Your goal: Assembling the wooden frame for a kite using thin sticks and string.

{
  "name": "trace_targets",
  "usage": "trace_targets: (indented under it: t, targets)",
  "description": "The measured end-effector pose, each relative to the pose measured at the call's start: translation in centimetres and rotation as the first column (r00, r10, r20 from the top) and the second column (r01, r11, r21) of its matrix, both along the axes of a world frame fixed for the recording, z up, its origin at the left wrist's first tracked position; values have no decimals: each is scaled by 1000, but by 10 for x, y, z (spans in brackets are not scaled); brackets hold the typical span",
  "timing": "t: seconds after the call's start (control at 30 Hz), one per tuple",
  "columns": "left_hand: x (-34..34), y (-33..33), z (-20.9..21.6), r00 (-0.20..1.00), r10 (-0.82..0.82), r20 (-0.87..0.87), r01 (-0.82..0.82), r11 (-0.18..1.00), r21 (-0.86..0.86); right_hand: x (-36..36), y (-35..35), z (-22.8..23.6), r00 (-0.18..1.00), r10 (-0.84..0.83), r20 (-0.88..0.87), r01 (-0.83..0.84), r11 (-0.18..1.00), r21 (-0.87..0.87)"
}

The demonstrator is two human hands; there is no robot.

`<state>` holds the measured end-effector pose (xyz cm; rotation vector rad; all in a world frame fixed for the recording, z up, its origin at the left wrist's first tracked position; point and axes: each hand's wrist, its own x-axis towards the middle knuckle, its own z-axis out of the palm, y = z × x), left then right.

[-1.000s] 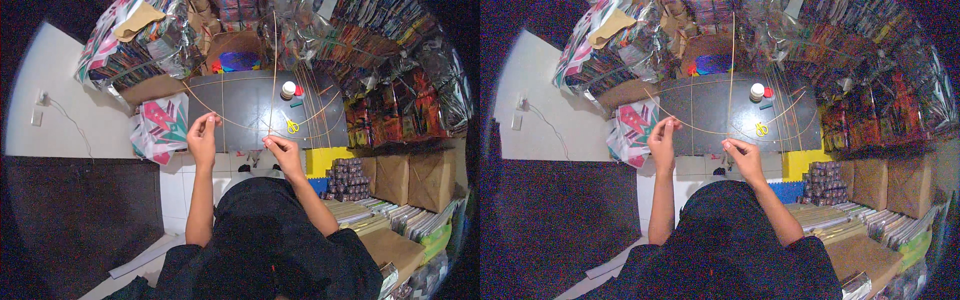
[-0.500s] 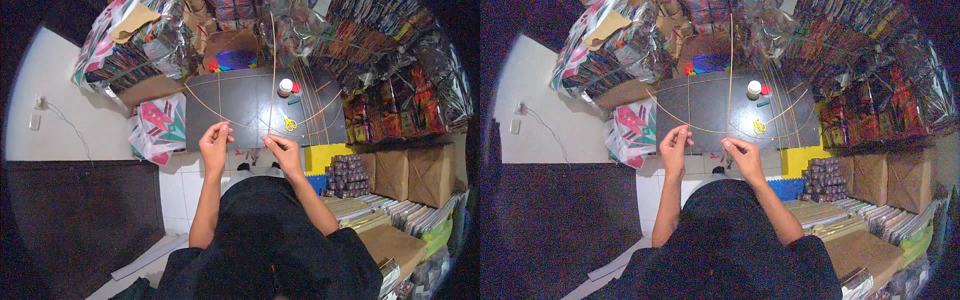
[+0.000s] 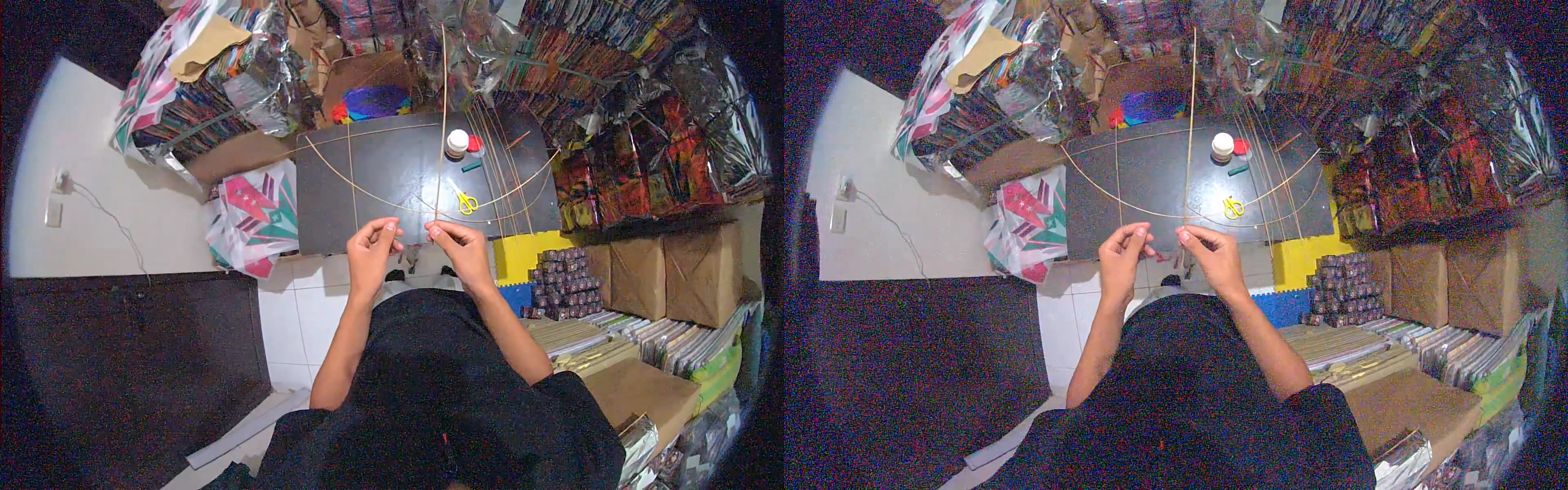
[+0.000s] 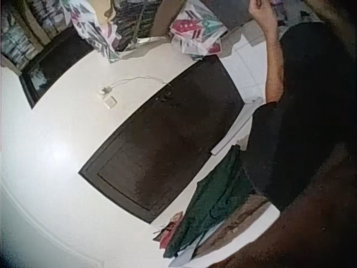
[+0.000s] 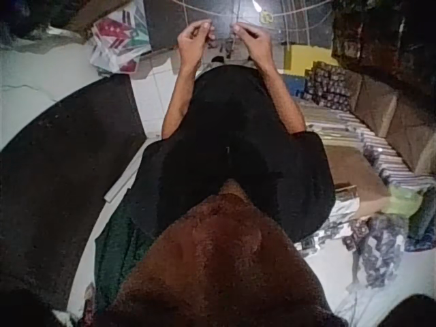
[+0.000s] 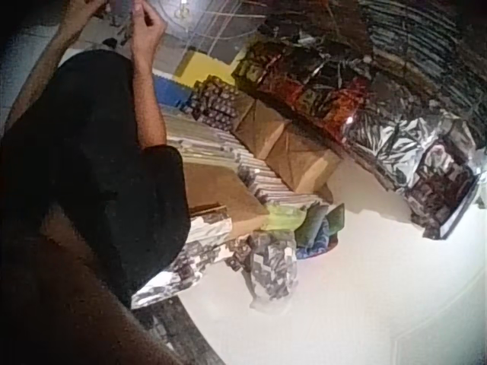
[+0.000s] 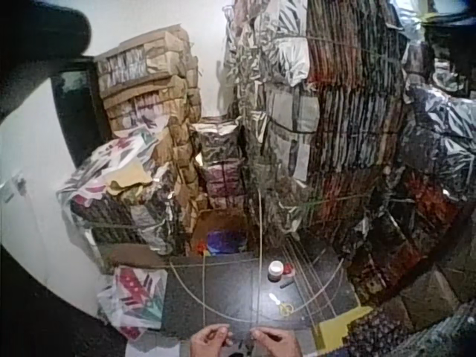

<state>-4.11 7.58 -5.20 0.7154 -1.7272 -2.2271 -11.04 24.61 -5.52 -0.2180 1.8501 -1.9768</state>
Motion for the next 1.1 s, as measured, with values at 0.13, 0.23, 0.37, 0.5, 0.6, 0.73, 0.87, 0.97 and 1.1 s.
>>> trace_targets:
  t: [0.13, 0.23, 0.37, 0.5, 0.6, 0.73, 0.87, 0.97, 1.1]
  targets:
    - [0, 2, 3, 999, -37, 20, 36, 999, 23, 0, 1, -2, 1000, -5, 3, 5, 1000, -15]
    - [0, 4, 5, 998, -51, 38, 50, 998, 39, -1, 1, -2, 1000, -6, 12, 6, 1000, -3]
    - [0, 8, 5, 995, -84, 48, 81, 995, 60, -1, 1, -2, 1000, -12, 17, 12, 1000, -11]
    - [2, 11, 2, 989, -124, 75, 118, 990, 80, -3, 0, -4, 1000, -23, 21, 23, 999, -22]
    - [2, 11, -2, 980, -173, 97, 169, 984, 51, -4, 0, -7, 999, -25, 21, 25, 1000, -18]
    - [3, 10, -7, 968, -220, 124, 214, 975, 61, -6, 1, 2, 998, -16, 53, 15, 1000, 21]
    - [5, 10, -9, 956, -247, 160, 239, 969, 65, -7, 1, 6, 998, -12, 63, 9, 999, 51]
    - [4, 10, -12, 953, -259, 155, 248, 965, 87, -8, 0, 4, 998, -15, 60, 12, 999, 48]
    - [3, 10, -10, 945, -287, 158, 275, 957, 93, -9, -1, 2, 997, -17, 70, 14, 999, 33]
